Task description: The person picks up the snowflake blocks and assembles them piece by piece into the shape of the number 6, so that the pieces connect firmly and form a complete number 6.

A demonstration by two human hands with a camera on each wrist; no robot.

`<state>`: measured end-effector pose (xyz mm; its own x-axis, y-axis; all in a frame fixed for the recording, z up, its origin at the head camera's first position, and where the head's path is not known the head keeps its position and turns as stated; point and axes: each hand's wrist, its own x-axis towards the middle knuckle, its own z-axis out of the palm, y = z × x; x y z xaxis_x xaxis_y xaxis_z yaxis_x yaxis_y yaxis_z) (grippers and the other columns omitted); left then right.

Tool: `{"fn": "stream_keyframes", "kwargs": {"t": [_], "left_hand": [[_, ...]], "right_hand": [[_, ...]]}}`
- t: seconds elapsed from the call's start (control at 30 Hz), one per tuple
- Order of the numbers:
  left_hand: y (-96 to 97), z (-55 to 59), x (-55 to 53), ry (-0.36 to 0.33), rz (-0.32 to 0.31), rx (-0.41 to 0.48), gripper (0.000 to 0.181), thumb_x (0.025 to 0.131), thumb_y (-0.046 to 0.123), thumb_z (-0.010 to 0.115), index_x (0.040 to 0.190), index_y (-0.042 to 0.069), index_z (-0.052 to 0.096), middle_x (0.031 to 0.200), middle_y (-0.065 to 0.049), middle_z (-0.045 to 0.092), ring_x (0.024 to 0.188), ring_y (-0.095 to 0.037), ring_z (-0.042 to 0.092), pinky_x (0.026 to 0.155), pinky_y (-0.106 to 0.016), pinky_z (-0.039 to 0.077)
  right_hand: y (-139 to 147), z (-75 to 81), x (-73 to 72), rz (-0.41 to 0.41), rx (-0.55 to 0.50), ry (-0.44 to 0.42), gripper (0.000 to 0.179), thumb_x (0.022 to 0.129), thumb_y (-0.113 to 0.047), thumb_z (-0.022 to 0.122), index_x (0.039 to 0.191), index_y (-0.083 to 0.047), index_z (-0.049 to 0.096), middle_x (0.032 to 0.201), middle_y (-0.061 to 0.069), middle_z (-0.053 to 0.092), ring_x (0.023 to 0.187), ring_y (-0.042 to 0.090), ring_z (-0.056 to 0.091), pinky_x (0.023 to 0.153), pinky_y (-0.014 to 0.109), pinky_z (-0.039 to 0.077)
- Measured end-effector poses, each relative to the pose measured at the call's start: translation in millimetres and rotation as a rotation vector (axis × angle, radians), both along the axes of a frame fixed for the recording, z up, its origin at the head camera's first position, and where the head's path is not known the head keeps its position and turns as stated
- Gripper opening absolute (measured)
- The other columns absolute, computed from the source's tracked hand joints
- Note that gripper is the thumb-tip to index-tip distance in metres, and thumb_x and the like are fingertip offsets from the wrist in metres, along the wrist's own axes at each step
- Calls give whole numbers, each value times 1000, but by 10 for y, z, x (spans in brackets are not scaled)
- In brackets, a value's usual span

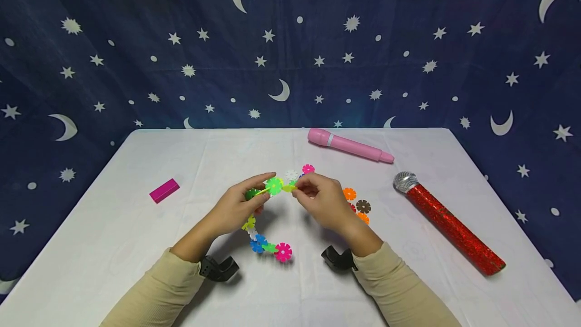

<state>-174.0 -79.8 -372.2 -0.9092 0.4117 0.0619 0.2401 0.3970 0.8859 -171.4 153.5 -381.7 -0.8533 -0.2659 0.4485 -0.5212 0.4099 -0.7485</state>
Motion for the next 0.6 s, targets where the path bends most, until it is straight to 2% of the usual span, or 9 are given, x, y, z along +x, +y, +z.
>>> {"fn": "stream_keyframes", "kwargs": {"t": [0.23, 0.33, 0.47, 0.6], "left_hand": [[17, 4, 8, 15, 32, -10, 44, 100, 18, 62, 143, 23, 57, 113, -9, 63, 66, -16, 62, 58, -32, 53], [26, 9, 14, 21, 46, -9, 43, 100, 17, 62, 142, 22, 58, 110, -9, 64, 69, -21, 65, 60, -33, 54], [33, 15, 23, 23, 55, -11, 43, 99, 16, 63, 142, 19, 58, 107, -8, 66, 72, -29, 67, 61, -32, 55], [39, 16, 23, 38, 60, -28, 43, 98, 17, 64, 141, 18, 59, 106, -8, 67, 69, -29, 66, 61, -32, 54]], "right_hand": [[-24, 0, 4, 4, 3, 44, 16, 83, 7, 76, 92, -4, 69, 86, 9, 72, 80, 19, 70, 70, 28, 58], [-23, -11, -1, 18, 3, 60, 17, 82, 8, 75, 92, -4, 69, 87, 9, 71, 83, 21, 71, 70, 29, 58], [-18, -29, -9, 45, 17, 110, 19, 82, 11, 74, 92, -5, 70, 88, 10, 68, 81, 19, 69, 71, 31, 59], [-24, -42, -18, 55, 38, 173, 22, 80, 13, 74, 93, -4, 70, 89, 7, 67, 79, 15, 66, 73, 34, 59]]}}
